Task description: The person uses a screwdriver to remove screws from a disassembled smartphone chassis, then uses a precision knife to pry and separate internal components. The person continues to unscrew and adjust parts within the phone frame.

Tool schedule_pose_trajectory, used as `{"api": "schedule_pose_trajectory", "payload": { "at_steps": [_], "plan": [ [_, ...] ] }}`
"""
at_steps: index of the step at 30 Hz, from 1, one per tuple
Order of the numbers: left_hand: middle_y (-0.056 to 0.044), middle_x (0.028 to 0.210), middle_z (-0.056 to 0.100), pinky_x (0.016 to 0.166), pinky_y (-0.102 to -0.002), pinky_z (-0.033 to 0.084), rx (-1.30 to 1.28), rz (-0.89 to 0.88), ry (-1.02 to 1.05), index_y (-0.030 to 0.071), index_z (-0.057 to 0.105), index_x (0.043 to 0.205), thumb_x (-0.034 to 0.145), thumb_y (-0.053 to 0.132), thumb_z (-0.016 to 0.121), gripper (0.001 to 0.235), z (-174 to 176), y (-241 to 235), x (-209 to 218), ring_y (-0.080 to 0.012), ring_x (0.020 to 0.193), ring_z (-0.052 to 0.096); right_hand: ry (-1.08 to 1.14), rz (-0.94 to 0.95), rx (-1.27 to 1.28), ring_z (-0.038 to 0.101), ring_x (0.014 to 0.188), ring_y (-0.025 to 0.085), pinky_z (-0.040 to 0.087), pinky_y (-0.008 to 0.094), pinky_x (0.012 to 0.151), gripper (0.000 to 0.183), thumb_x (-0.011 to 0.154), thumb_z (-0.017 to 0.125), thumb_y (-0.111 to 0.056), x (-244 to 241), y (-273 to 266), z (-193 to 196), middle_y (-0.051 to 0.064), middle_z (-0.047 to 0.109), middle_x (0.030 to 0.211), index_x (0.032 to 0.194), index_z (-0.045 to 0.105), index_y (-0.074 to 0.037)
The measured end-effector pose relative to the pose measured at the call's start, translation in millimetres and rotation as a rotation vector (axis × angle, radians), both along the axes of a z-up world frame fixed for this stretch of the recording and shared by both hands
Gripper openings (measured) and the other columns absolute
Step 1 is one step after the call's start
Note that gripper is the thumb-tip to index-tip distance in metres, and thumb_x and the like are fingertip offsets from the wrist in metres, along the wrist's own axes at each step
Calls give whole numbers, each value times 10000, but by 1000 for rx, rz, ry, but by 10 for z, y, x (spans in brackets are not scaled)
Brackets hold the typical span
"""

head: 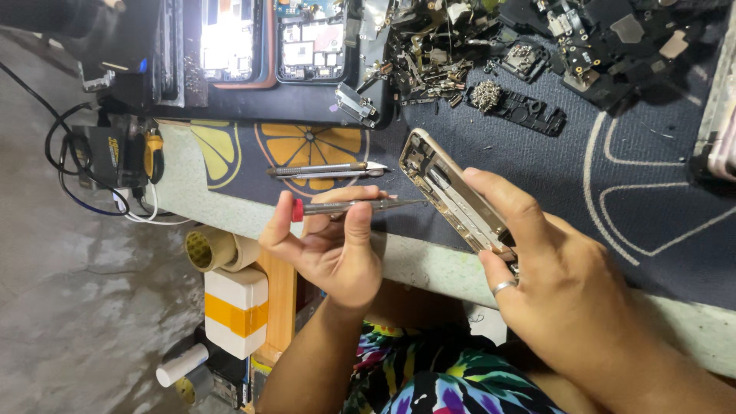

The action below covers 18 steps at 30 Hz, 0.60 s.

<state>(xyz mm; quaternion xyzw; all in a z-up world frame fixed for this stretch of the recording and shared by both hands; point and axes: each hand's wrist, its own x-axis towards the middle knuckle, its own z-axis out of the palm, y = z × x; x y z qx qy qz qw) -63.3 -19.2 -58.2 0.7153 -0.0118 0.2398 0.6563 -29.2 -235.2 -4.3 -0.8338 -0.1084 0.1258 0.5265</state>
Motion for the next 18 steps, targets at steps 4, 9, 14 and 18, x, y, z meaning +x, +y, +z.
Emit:
{"api": "schedule_pose_trajectory", "payload": {
  "at_steps": [4,9,14,18],
  "plan": [
    [-217,1126,681,959,-388,599,-10,4,10,165,199,1555,1139,-78,576,612,53,3,42,-219,991,683,158,-2,-51,764,700,345,589,474,621,798,756,753,-43,27,-18,26,193,749,826,1460,422,-216],
    [-93,1022,656,741,-296,560,-64,-101,167,216,128,1611,1096,5,564,707,346,67,95,-108,831,610,208,-3,-61,768,694,345,593,474,596,826,767,753,-64,50,-24,63,199,746,783,1500,419,-244],
    [-59,888,663,601,-343,488,735,-359,370,101,656,1243,941,-19,677,325,631,159,289,-187,693,596,345,-5,-121,775,717,345,587,478,635,805,802,763,-114,55,-31,68,186,758,810,1505,414,-293],
    [-46,867,618,654,-384,512,1068,-396,109,110,688,1255,793,-1,720,477,649,105,405,-259,746,632,71,-14,-17,747,755,407,581,504,638,774,776,733,-51,52,-24,63,227,753,919,1465,420,-212]
  ]
}}
